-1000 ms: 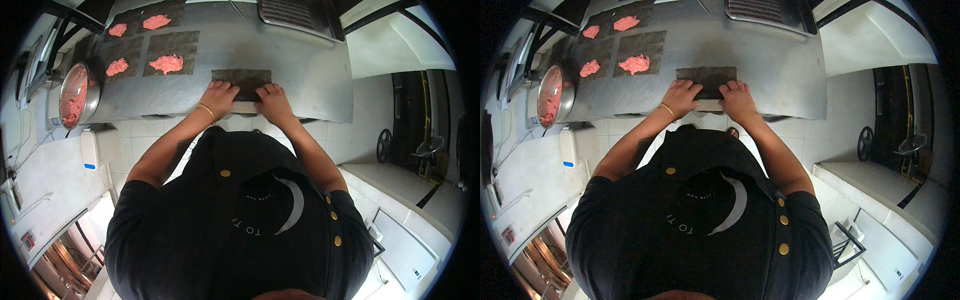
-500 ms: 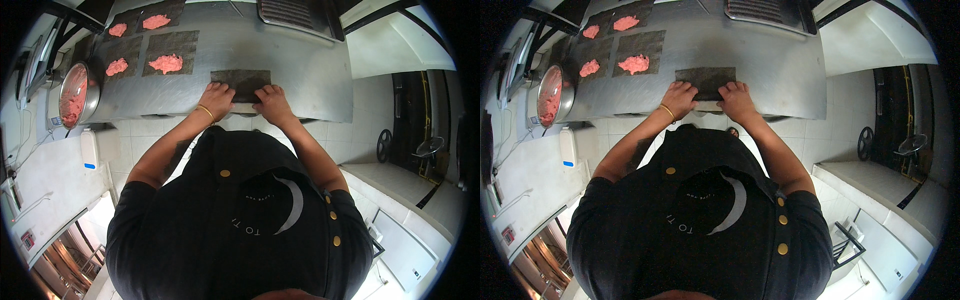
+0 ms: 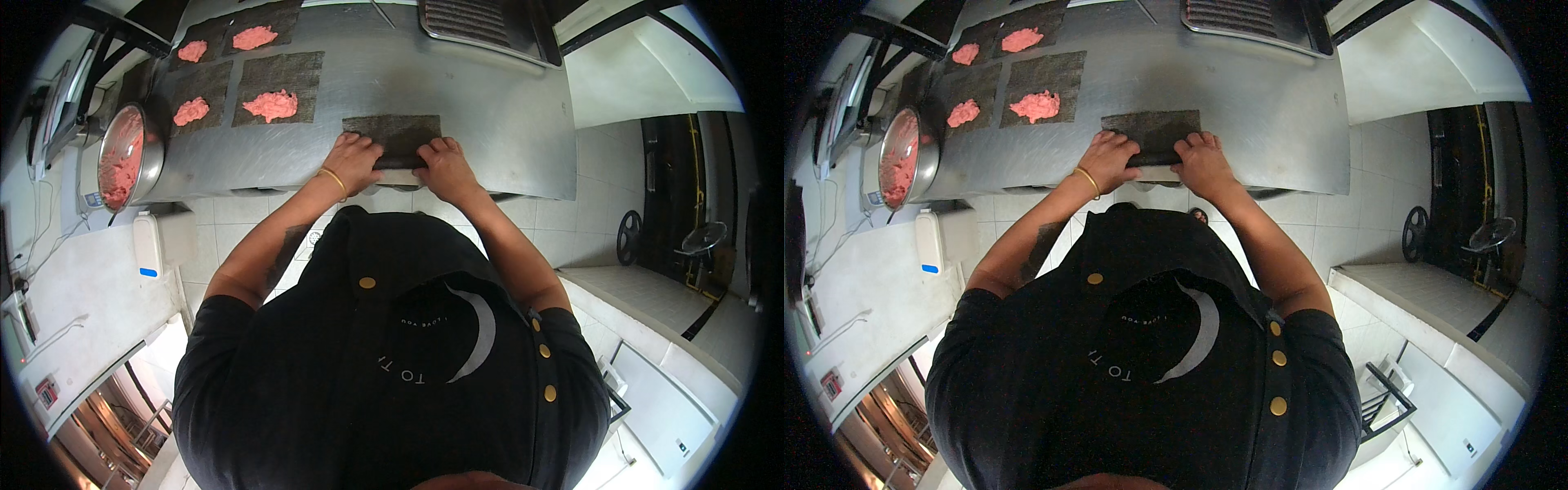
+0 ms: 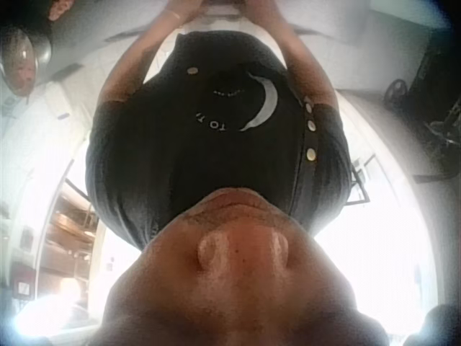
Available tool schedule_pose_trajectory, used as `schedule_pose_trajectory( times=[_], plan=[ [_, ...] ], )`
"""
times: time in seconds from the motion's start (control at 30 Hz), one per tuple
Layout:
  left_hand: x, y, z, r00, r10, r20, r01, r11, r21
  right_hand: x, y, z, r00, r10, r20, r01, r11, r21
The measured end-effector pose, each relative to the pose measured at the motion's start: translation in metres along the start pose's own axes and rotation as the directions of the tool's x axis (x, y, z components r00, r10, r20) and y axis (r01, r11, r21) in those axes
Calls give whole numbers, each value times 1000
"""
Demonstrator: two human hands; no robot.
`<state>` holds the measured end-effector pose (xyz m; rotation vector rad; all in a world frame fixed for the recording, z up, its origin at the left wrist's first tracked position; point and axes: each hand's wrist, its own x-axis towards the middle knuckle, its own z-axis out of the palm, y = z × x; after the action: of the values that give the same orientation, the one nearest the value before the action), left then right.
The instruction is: The person spreads a pink paste onto seaweed sheets using a spoon and then rolls the sheets into cylinders by hand.
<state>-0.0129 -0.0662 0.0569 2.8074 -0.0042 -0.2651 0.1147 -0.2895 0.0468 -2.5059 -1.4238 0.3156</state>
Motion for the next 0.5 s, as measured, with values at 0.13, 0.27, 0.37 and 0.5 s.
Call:
schedule_pose_trajectory(
  times=[0.13, 0.27, 0.37, 0.5],
  plan=[
    [5, 15, 9, 989, 64, -137, -74, 995, -72, -1, -1, -3, 1000, -9, -28, 9, 1000, 20],
    [25, 35, 19, 979, 138, -153, -147, 988, -49, 0, 2, 0, 1000, 1, -25, -1, 1000, 10],
    [34, 39, 20, 993, 74, -88, -80, 995, -63, 0, 5, -2, 1000, -5, -11, 5, 1000, 27],
    [39, 40, 15, 1000, 7, -5, -8, 995, -103, -5, 27, -18, 1000, -17, 3, 16, 982, 187]
  ],
)
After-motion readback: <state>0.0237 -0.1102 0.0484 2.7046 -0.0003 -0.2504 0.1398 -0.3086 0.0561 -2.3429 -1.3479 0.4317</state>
